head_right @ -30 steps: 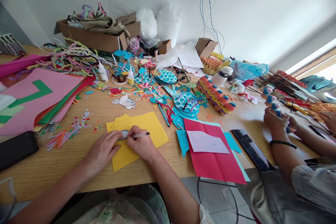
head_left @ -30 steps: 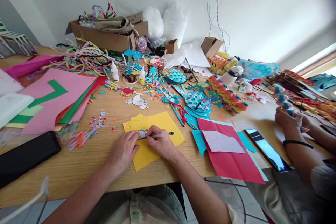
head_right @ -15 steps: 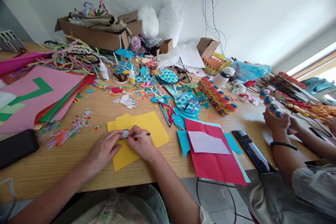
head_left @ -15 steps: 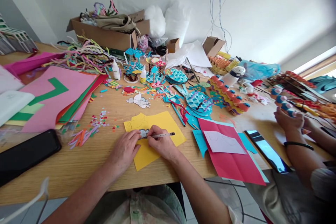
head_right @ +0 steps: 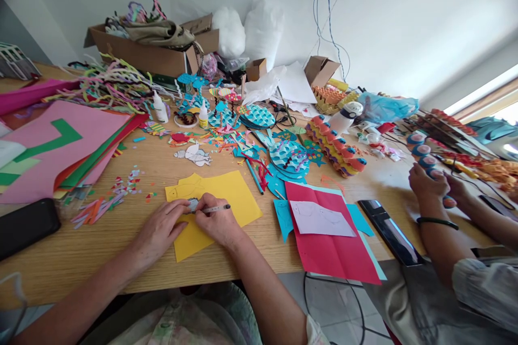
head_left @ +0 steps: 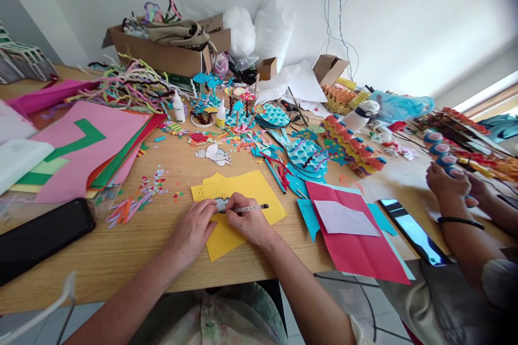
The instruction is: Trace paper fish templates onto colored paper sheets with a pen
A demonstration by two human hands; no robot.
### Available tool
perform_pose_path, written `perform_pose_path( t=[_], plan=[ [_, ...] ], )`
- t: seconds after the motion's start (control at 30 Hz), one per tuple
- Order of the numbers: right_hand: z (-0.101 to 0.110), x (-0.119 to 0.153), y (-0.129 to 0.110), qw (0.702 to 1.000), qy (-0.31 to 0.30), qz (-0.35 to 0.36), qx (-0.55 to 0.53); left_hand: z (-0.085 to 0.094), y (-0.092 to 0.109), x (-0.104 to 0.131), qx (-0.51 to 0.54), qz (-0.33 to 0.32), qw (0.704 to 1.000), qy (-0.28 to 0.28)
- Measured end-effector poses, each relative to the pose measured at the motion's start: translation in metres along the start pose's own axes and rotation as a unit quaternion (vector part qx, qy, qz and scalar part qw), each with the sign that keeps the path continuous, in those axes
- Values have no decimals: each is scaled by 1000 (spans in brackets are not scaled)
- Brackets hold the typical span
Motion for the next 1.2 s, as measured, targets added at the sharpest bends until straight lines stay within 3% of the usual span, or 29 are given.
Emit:
perform_pose_path(
  t=[1.2],
  plan=[
    [-7, -1, 1, 1000, -13, -3, -27, 1, -1, -1, 24, -4, 1000, 2]
  ],
)
Point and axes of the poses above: each hand's wrist, its own x-axis away from the middle knuckle, its own z-axis out of the back of the hand, y = z × x, the point moved 7 cm from there along -x, towards the middle knuckle, and after that the axes turned 10 degrees about -x, right-handed, at the moved point
